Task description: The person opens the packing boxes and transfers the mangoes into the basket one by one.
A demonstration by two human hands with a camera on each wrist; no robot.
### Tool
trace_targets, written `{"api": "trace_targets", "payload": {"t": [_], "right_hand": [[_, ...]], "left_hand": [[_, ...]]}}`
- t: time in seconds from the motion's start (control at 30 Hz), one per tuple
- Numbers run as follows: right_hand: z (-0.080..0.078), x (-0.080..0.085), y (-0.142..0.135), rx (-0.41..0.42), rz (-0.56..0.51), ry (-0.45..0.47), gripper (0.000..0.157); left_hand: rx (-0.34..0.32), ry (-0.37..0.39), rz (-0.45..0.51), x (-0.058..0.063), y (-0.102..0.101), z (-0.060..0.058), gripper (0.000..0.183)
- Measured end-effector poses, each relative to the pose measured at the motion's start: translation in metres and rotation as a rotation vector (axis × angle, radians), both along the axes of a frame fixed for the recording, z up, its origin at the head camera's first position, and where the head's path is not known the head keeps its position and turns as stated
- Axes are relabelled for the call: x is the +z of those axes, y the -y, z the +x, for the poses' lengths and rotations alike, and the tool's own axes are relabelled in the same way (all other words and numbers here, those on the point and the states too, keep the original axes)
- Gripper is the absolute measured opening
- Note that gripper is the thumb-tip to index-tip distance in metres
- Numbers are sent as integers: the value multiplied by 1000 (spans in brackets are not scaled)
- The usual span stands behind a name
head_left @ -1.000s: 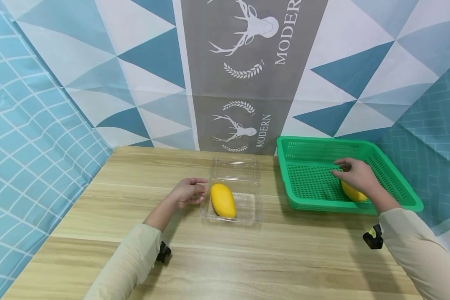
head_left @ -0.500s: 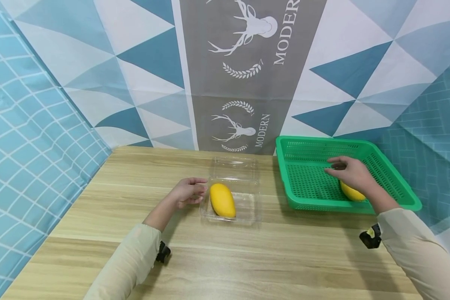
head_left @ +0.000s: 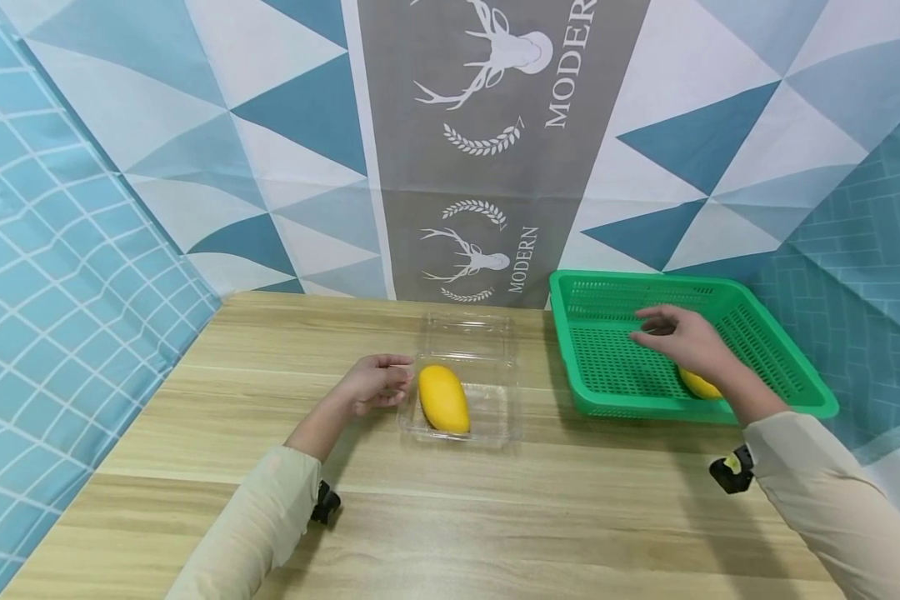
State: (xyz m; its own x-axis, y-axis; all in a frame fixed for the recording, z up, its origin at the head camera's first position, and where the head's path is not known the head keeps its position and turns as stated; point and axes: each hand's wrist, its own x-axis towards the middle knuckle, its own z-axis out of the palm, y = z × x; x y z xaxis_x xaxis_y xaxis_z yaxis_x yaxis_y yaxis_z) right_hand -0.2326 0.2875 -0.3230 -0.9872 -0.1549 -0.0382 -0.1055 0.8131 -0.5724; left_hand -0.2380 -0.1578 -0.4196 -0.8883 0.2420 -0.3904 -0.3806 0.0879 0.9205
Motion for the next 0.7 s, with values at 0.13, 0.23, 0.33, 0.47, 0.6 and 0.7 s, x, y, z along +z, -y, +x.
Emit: {"api": "trace_targets", "payload": {"t": [0.13, 0.23, 0.33, 0.47, 0.6, 0.7], "right_hand": [[2, 2, 6, 16, -10, 3, 60], [2, 1, 11, 24, -23, 3, 58], [3, 1, 16, 32, -45, 16, 59], [4, 3, 23, 39, -79, 46, 61], [5, 6, 29, 41, -78, 49, 61], [6, 7, 32, 45, -70, 41, 60]], "left_hand": [[-5, -3, 0, 1, -1, -1, 42], [9, 8, -14, 0, -2, -2, 42], [13, 9, -21, -1, -2, -2, 43], [20, 12, -19, -2, -2, -2, 43], [16, 14, -22, -2, -2, -2, 44], [10, 6, -24, -2, -1, -2, 44]]}}
